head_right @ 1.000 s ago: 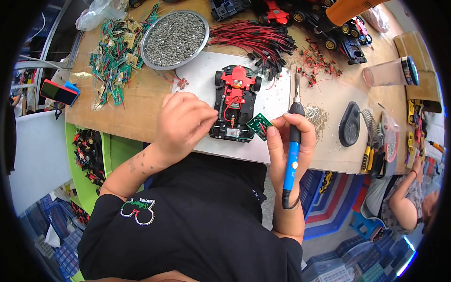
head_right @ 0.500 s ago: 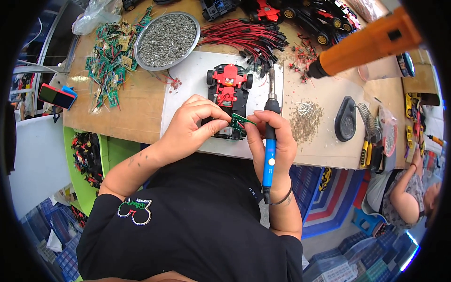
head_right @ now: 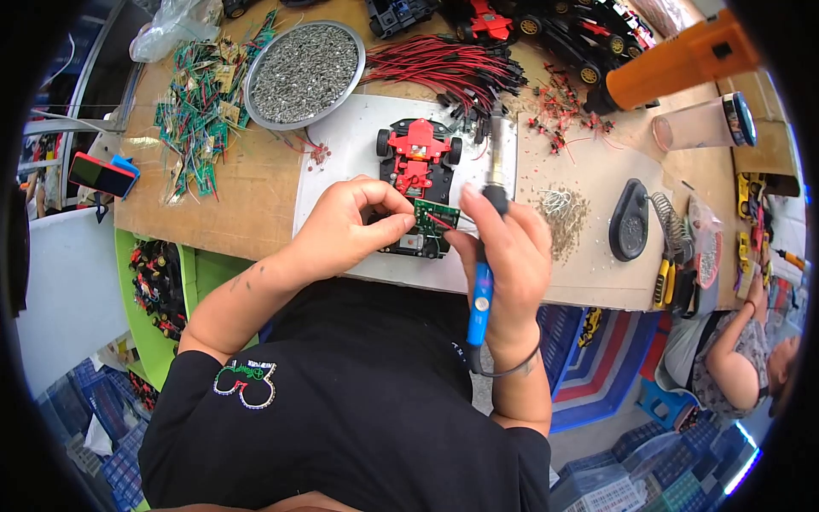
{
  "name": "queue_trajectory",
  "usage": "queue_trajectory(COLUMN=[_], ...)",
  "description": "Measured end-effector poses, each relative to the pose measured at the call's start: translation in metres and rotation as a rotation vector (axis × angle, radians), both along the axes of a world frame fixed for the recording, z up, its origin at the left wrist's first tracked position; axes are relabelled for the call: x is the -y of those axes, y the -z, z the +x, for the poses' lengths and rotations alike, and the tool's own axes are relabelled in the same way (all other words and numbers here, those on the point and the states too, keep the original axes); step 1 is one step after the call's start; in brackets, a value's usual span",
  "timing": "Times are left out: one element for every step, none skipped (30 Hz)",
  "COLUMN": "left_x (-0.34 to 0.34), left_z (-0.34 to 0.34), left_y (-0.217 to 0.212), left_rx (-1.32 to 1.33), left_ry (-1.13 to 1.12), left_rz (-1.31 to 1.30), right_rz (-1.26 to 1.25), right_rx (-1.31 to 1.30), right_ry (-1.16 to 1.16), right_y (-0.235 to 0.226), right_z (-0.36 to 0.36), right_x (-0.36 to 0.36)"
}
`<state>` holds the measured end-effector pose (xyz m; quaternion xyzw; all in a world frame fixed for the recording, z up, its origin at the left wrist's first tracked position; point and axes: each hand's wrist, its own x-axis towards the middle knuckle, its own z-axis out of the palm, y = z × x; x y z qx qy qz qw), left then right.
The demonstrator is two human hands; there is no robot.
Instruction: The person assembles an electronic toy car by soldering internal wires and a circuit board, then securing plastic toy parts to the toy car chassis with screws using an electric screwdriver.
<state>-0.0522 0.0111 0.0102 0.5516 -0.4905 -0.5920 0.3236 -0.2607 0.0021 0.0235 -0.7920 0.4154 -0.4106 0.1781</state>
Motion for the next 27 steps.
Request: queue_trajectory(left_x=[0.002,0.005,0.006,0.007,0.007,0.008,0.008,0.008,0.008,0.007,0.007,0.007,0.006,0.006,0.006,0.006,0.006,0.006,0.006,0.006,0.006,0.006,0.006,0.005,0.005,0.005,0.004], left_z=[0.0,0.001,0.001,0.0,-0.001,-0.001,-0.001,-0.001,-0.001,-0.002,-0.003,-0.003,-0.004,-0.004,-0.004,-0.004,-0.005,-0.005,-0.005,-0.005,-0.005,-0.005,-0.006,-0.006,-0.006,-0.006,-0.005], left_y=[0.0,0.0,0.0,0.001,0.001,0.001,0.001,0.001,0.0,0.001,0.003,0.003,0.003,0.002,0.002,0.002,0.002,0.003,0.003,0.002,0.002,0.002,0.002,0.002,0.003,0.004,0.004], left_rx=[0.001,-0.041,-0.082,-0.082,-0.084,-0.086,-0.087,-0.088,-0.088,-0.088,-0.089,-0.091,-0.09,-0.088,-0.086,-0.085,-0.083,-0.082,-0.082,-0.085,-0.088,-0.088,-0.086,-0.084,-0.083,-0.094,-0.105], left_ry=[-0.004,-0.017,-0.029,-0.028,-0.039,-0.051,-0.049,-0.053,-0.059,-0.057,-0.065,-0.074,-0.074,-0.074,-0.074,-0.076,-0.081,-0.087,-0.088,-0.09,-0.091,-0.092,-0.098,-0.105,-0.106,-0.109,-0.113], left_rz=[0.001,0.054,0.107,0.108,0.109,0.109,0.111,0.118,0.126,0.126,0.119,0.113,0.112,0.116,0.12,0.119,0.12,0.121,0.121,0.118,0.116,0.116,0.112,0.107,0.107,0.093,0.078], right_rz=[-0.114,-0.09,-0.07,-0.082,-0.094,-0.093,-0.056,-0.018,-0.018,0.07,0.158,0.202,0.202,0.175,0.147,0.147,0.149,0.152,0.152,0.166,0.181,0.182,0.186,0.189,0.19,0.21,0.23], right_rx=[-0.086,-0.061,-0.079,-0.014,0.051,0.052,0.068,0.083,0.084,0.153,0.222,0.252,0.253,0.25,0.246,0.247,0.232,0.216,0.215,0.218,0.22,0.22,0.215,0.209,0.21,0.217,0.224], right_ry=[0.001,0.007,-0.007,-0.044,-0.081,-0.081,-0.118,-0.155,-0.154,-0.094,-0.034,-0.013,-0.014,-0.04,-0.066,-0.067,-0.064,-0.062,-0.063,-0.057,-0.051,-0.052,-0.055,-0.059,-0.06,-0.06,-0.06], right_y=[-0.003,-0.006,-0.011,-0.011,-0.01,-0.009,-0.009,-0.008,-0.007,-0.006,-0.005,-0.003,-0.002,-0.001,-0.001,0.0,0.0,0.0,0.0,0.0,0.0,0.0,0.0,0.001,0.0,-0.001,-0.002], right_z=[-0.005,-0.011,-0.018,-0.022,-0.025,-0.027,-0.03,-0.032,-0.032,-0.029,-0.027,-0.026,-0.026,-0.025,-0.024,-0.024,-0.024,-0.024,-0.024,-0.024,-0.024,-0.024,-0.025,-0.025,-0.027,-0.029,-0.03], right_x=[0.001,-0.004,-0.008,-0.009,-0.01,-0.012,-0.016,-0.02,-0.024,-0.03,-0.034,-0.037,-0.036,-0.035,-0.034,-0.034,-0.033,-0.033,-0.033,-0.034,-0.034,-0.034,-0.034,-0.033,-0.033,-0.032,-0.032])
